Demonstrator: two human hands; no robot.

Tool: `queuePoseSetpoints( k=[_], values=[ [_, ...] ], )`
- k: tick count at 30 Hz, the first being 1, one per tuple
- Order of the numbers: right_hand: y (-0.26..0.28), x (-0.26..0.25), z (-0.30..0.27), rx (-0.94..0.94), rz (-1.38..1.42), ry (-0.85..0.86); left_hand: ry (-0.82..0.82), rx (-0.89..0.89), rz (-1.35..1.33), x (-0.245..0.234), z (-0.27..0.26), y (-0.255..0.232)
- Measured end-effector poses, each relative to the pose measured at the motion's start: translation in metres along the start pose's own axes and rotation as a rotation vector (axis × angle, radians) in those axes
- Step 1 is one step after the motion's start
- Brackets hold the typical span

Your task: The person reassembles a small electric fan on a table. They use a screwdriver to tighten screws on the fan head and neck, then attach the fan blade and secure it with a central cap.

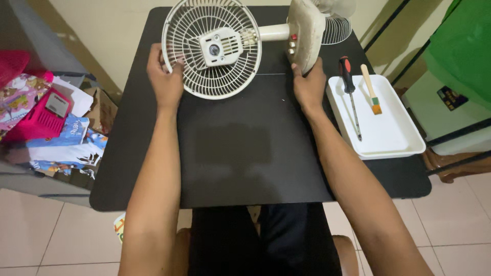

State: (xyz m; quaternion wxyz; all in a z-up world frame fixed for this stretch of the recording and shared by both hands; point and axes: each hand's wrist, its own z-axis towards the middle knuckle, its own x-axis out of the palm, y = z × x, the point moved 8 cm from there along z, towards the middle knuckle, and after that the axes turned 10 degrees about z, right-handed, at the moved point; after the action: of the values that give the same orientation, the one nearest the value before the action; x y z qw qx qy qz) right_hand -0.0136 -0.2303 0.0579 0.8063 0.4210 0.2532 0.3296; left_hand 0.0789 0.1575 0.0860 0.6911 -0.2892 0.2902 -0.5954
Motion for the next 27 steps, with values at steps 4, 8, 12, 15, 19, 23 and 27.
queuePoseSetpoints(
  k=[4, 8, 12, 15, 19, 23, 27],
  values=[
    [0.0, -0.002, -0.002, -0.019, -0.062, 0.014, -0.047, 0.013, 0.118, -0.005, 0.002, 0.016],
    [0.017, -0.005, -0.006, -0.124, -0.033, -0.024, -0.083, 0.011, 0.09, -0.004, 0.001, 0.018],
    [0.036, -0.008, -0.014, -0.22, -0.009, -0.038, -0.081, 0.032, 0.075, 0.002, -0.002, -0.005],
    [0.054, -0.013, -0.02, -0.323, 0.071, -0.053, -0.215, 0.103, 0.326, -0.005, -0.01, -0.034],
    [0.078, -0.02, -0.029, -0.389, 0.153, -0.084, -0.346, 0.413, 0.728, -0.004, -0.017, -0.089],
    [0.105, -0.039, -0.033, -0.477, -0.001, -0.229, -0.118, 0.653, 0.825, 0.056, -0.028, -0.128],
    [0.116, -0.059, -0.012, -0.505, 0.066, -0.325, 0.08, 0.913, 0.801, 0.121, -0.062, -0.171]
  ],
)
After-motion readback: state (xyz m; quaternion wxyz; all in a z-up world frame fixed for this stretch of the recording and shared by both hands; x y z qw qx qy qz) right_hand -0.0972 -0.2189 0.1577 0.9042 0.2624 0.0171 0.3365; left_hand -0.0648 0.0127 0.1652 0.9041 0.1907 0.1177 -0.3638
